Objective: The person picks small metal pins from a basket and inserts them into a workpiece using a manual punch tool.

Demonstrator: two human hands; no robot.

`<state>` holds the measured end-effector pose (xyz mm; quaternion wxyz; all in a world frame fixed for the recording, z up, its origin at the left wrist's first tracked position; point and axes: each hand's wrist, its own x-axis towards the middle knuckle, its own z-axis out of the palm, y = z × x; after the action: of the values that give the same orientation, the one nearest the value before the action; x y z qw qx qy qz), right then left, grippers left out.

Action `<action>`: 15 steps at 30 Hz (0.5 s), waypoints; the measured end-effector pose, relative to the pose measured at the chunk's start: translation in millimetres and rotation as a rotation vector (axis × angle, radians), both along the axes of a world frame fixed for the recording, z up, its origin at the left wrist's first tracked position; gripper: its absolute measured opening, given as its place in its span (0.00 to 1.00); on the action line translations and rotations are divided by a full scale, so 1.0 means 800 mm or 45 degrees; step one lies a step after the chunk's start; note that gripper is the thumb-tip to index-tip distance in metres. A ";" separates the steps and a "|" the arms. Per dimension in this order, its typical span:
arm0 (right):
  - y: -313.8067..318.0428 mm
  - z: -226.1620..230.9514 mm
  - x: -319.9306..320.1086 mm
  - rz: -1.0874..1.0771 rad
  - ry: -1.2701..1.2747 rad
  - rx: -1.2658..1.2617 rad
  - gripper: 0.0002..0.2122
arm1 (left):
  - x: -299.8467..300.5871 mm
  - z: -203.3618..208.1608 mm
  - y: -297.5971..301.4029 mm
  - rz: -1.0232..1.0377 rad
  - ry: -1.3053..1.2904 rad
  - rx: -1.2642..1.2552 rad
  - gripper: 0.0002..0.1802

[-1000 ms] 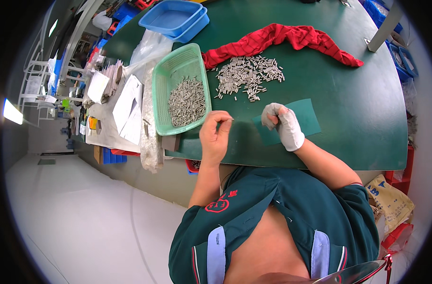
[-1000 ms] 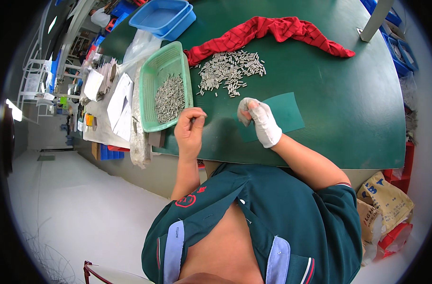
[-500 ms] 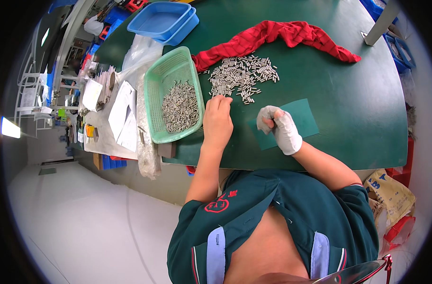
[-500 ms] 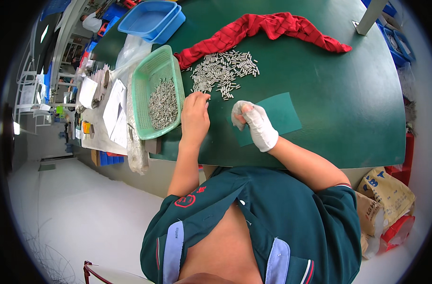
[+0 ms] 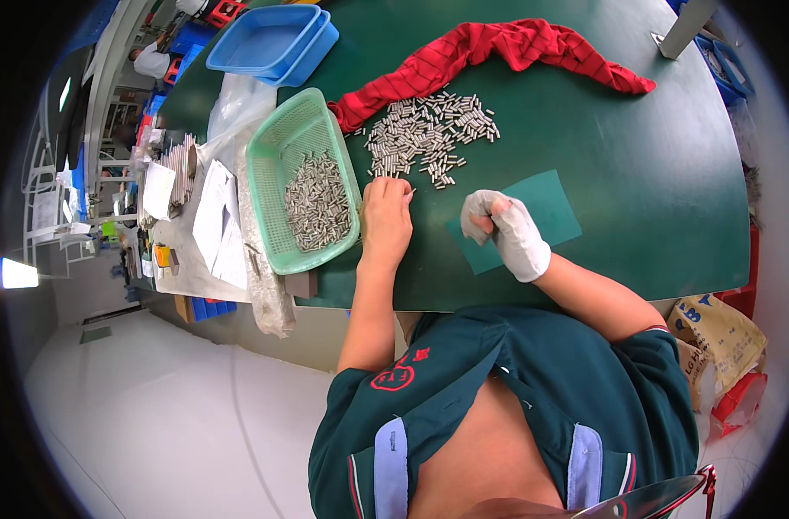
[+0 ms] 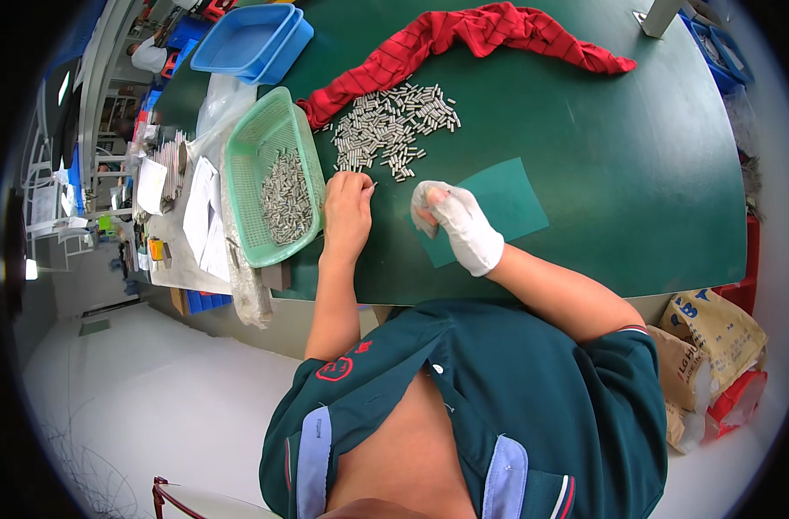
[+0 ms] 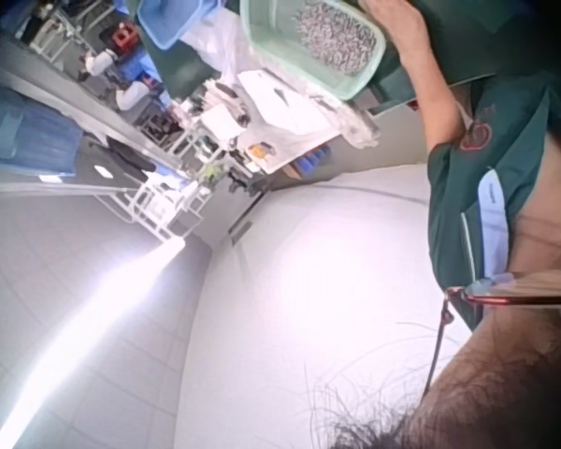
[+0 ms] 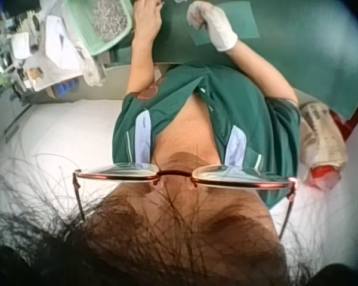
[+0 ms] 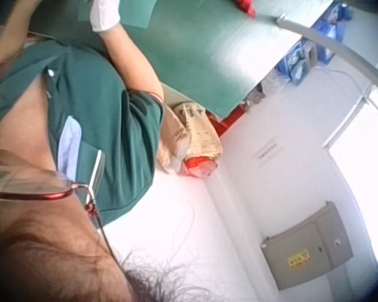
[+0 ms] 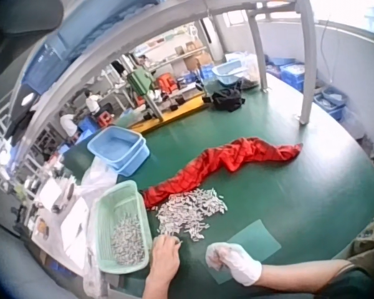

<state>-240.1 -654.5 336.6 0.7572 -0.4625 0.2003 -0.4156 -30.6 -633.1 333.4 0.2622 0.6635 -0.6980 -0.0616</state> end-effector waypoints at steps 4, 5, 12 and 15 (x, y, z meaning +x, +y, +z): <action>-0.001 0.001 0.001 -0.003 -0.020 0.027 0.28 | -0.004 0.001 -0.001 0.011 0.003 0.002 0.04; -0.001 0.001 0.001 -0.003 -0.019 0.028 0.28 | -0.004 0.000 -0.002 0.012 0.004 0.004 0.04; -0.002 -0.003 0.000 -0.017 -0.038 0.043 0.28 | -0.004 0.000 0.000 -0.072 0.360 0.043 0.03; -0.002 -0.003 0.000 -0.022 -0.040 0.056 0.28 | -0.007 -0.002 0.010 -0.109 0.979 0.127 0.03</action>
<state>-239.9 -655.9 334.5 0.7666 -0.4374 0.2013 -0.4247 -36.2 -625.2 331.8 0.4692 0.5742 -0.5721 -0.3506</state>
